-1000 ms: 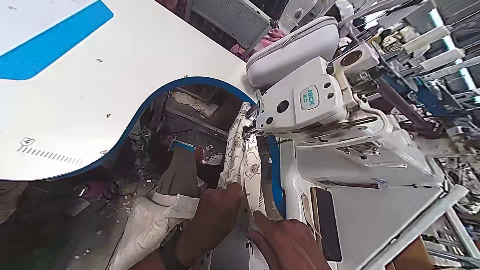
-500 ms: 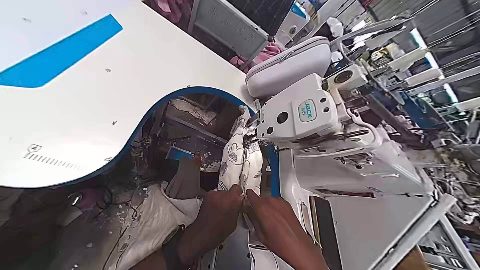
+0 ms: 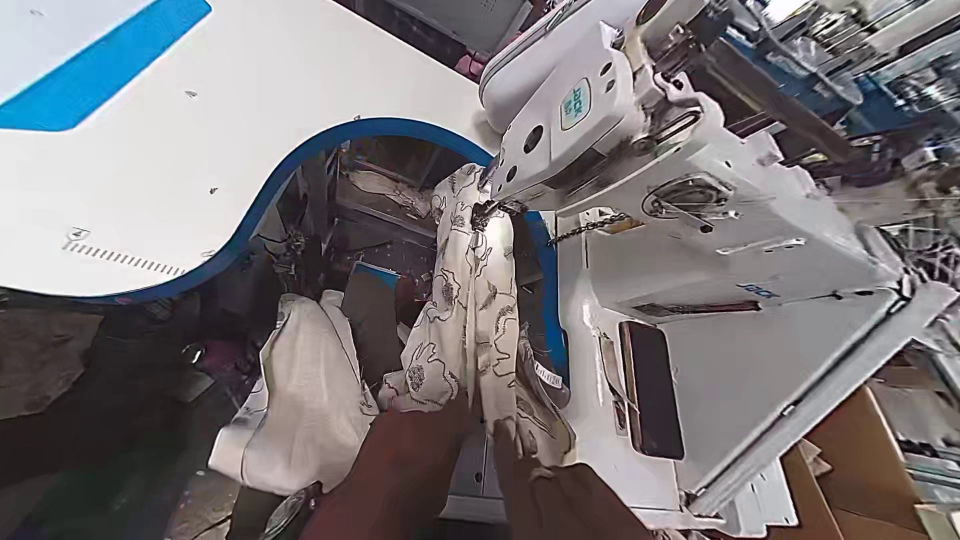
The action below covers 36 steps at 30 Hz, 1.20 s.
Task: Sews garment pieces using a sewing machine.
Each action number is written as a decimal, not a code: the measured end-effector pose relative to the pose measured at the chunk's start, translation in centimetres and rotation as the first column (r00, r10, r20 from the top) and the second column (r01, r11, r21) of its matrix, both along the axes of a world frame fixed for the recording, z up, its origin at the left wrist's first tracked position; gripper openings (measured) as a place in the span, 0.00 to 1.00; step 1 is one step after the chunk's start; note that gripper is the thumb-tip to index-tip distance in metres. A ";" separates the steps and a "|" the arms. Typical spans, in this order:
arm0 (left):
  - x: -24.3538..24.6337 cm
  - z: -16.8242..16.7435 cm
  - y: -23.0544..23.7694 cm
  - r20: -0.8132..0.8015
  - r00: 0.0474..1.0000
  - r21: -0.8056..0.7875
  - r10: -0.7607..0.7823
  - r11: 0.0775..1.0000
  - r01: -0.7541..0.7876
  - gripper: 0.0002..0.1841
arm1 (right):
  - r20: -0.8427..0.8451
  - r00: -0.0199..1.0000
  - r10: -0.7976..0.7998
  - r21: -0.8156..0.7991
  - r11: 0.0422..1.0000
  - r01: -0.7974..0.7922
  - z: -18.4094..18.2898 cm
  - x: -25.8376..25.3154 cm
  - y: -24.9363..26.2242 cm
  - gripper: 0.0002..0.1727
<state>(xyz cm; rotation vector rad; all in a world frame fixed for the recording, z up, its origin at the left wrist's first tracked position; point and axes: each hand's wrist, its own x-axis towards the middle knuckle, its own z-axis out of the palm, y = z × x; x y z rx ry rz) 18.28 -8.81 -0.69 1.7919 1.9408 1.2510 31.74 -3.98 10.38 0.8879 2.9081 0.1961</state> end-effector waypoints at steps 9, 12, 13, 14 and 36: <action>-1.4 -0.2 2.3 0.077 0.996 0.078 0.043 0.996 -0.049 0.12 | -0.101 0.991 -0.092 0.110 0.989 0.103 -2.7 -4.2 1.3 0.15; -2.2 -0.2 3.7 0.079 0.995 0.075 0.057 0.995 -0.063 0.10 | -0.090 0.989 -0.113 0.083 0.989 0.121 -2.5 -4.9 2.9 0.15; -2.2 -0.2 4.1 0.075 0.995 0.067 0.063 0.995 -0.068 0.10 | -0.066 0.990 -0.126 0.094 0.987 0.132 -2.5 -5.1 3.3 0.15; -2.3 -0.3 4.6 0.075 0.995 0.066 0.069 0.995 -0.074 0.10 | -0.045 0.990 -0.131 0.106 0.985 0.135 -2.6 -5.4 3.7 0.15; -6.1 -4.5 10.4 0.691 0.622 0.181 -0.369 0.921 0.345 0.14 | 0.048 0.998 0.052 -0.069 0.996 -0.048 -2.9 -7.3 7.6 0.04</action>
